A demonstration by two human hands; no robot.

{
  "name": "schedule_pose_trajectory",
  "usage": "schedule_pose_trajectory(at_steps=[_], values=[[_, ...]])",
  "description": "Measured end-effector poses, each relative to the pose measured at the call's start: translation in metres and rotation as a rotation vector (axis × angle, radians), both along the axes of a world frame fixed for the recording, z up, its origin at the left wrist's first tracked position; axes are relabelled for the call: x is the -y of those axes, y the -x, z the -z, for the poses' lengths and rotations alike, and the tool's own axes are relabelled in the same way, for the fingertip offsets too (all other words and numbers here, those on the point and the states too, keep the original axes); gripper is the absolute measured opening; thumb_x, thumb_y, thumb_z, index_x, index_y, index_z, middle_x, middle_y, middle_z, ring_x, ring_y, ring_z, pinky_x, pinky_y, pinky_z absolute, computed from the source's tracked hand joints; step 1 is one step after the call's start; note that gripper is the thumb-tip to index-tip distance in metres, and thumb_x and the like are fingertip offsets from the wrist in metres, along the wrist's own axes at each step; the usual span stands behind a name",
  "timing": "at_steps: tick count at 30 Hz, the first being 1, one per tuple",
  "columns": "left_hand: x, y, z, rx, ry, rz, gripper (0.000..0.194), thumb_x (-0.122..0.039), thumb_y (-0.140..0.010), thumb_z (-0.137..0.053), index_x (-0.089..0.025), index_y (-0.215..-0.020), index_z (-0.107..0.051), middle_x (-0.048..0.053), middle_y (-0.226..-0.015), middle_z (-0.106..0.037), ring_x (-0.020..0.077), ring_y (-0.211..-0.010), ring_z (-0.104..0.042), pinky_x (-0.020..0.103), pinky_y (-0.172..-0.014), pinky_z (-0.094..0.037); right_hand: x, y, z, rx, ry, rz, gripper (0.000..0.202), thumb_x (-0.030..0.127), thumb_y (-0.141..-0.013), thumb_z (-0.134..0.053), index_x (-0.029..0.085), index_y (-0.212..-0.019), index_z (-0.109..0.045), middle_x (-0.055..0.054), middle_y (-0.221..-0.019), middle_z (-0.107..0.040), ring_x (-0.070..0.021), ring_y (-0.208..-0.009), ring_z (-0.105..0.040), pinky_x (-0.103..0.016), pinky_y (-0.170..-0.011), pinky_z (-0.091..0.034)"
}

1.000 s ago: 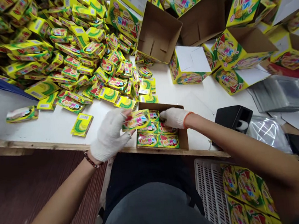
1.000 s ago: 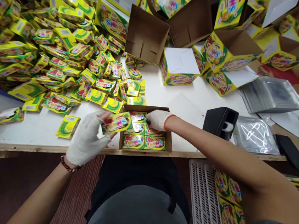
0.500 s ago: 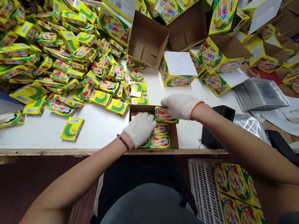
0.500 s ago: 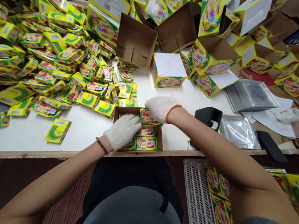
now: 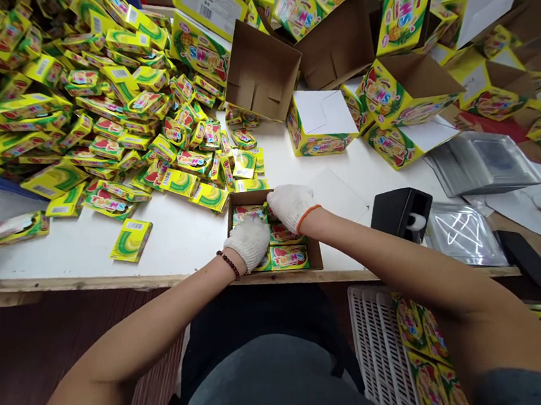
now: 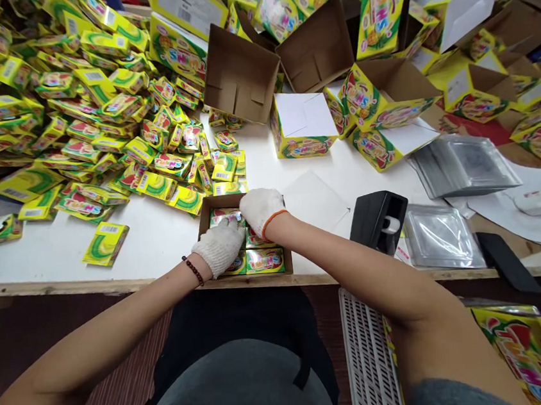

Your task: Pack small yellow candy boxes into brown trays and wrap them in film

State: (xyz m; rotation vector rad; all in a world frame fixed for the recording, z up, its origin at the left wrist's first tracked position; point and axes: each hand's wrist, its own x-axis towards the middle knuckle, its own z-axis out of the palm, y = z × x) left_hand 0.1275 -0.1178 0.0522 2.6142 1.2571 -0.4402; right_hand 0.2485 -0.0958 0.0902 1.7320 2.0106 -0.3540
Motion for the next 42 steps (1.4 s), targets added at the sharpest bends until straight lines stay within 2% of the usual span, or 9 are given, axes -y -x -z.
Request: schedule_pose_trajectory(at_steps=[4, 10, 17, 20, 23, 28, 33, 38, 42], values=[[-0.002, 0.002, -0.002, 0.019, 0.01, 0.056, 0.035, -0.005, -0.09, -0.046, -0.006, -0.116, -0.068, 0.027, -0.117, -0.063, 0.0337, -0.104, -0.067, 0.045, -0.078, -0.06, 0.001, -0.005, 0.006, 0.036, -0.073, 0.053, 0.031, 0.018, -0.089, -0.059, 0.005, -0.114, -0.07, -0.032, -0.11, -0.07, -0.0364, -0.107, -0.07, -0.044, -0.081, -0.057], [-0.001, 0.004, -0.002, 0.023, 0.009, 0.072, 0.037, -0.003, -0.091, -0.043, -0.006, -0.118, -0.067, 0.027, -0.12, -0.063, 0.0339, -0.107, -0.067, 0.046, -0.078, -0.061, 0.001, -0.011, -0.014, 0.069, 0.004, -0.008, 0.031, 0.015, -0.093, -0.052, 0.006, -0.117, -0.071, -0.027, -0.115, -0.071, -0.0364, -0.11, -0.068, -0.042, -0.086, -0.055], [-0.003, 0.006, -0.003, -0.011, 0.034, 0.068, 0.034, -0.003, -0.09, -0.046, -0.008, -0.116, -0.067, 0.025, -0.12, -0.063, 0.0337, -0.107, -0.066, 0.045, -0.078, -0.06, 0.008, -0.015, 0.001, 0.011, 0.009, 0.015, 0.034, 0.013, -0.097, -0.042, 0.009, -0.119, -0.067, -0.025, -0.119, -0.068, -0.0333, -0.111, -0.067, -0.038, -0.082, -0.052], [-0.005, 0.006, -0.006, 0.024, 0.01, 0.118, 0.031, -0.006, -0.09, -0.048, -0.007, -0.115, -0.067, 0.023, -0.121, -0.063, 0.033, -0.111, -0.064, 0.044, -0.083, -0.058, 0.011, -0.044, -0.005, -0.096, -0.152, 0.03, 0.033, 0.014, -0.096, -0.042, 0.014, -0.12, -0.064, -0.018, -0.119, -0.068, -0.0272, -0.108, -0.065, -0.032, -0.086, -0.049], [-0.008, -0.002, -0.003, 0.184, -0.09, 0.288, 0.037, -0.013, -0.093, -0.05, -0.007, -0.128, -0.06, 0.022, -0.136, -0.057, 0.0326, -0.123, -0.057, 0.045, -0.099, -0.051, 0.022, -0.081, -0.007, -0.125, -0.373, 0.226, 0.033, 0.016, -0.094, -0.042, 0.016, -0.119, -0.062, -0.015, -0.118, -0.068, -0.0253, -0.109, -0.063, -0.03, -0.087, -0.046], [-0.017, -0.029, 0.017, 0.297, -0.139, 0.439, 0.053, -0.026, -0.094, -0.052, -0.012, -0.145, -0.048, 0.018, -0.159, -0.037, 0.036, -0.141, -0.039, 0.053, -0.113, -0.034, 0.062, -0.095, 0.031, -0.142, 0.059, 0.473, 0.026, 0.026, -0.092, -0.051, 0.017, -0.111, -0.066, -0.013, -0.105, -0.073, -0.0228, -0.091, -0.067, -0.028, -0.073, -0.046], [-0.021, -0.036, 0.032, 0.276, -0.199, 0.418, 0.053, -0.03, -0.096, -0.045, -0.014, -0.147, -0.046, 0.019, -0.161, -0.033, 0.0379, -0.139, -0.038, 0.057, -0.109, -0.032, 0.082, -0.097, 0.063, -0.096, 0.075, 0.524, 0.031, 0.033, -0.093, -0.052, 0.017, -0.117, -0.064, -0.015, -0.118, -0.071, -0.0243, -0.102, -0.068, -0.029, -0.077, -0.047], [-0.019, -0.037, 0.03, 0.255, -0.201, 0.431, 0.064, -0.037, -0.09, -0.055, -0.013, -0.148, -0.044, 0.02, -0.16, -0.033, 0.0389, -0.14, -0.036, 0.054, -0.112, -0.028, 0.067, -0.118, 0.043, -0.181, -0.079, 0.574, 0.038, 0.034, -0.099, -0.038, 0.016, -0.124, -0.06, -0.017, -0.117, -0.071, -0.0258, -0.107, -0.068, -0.031, -0.082, -0.049], [-0.018, -0.036, 0.027, 0.254, -0.221, 0.443, 0.066, -0.038, -0.088, -0.058, -0.011, -0.147, -0.045, 0.022, -0.158, -0.036, 0.0387, -0.136, -0.04, 0.053, -0.112, -0.028, 0.062, -0.088, 0.037, -0.462, -0.239, 0.485, 0.053, 0.037, -0.101, -0.033, 0.015, -0.15, -0.035, -0.014, -0.12, -0.072, -0.0244, -0.108, -0.068, -0.029, -0.086, -0.049]])
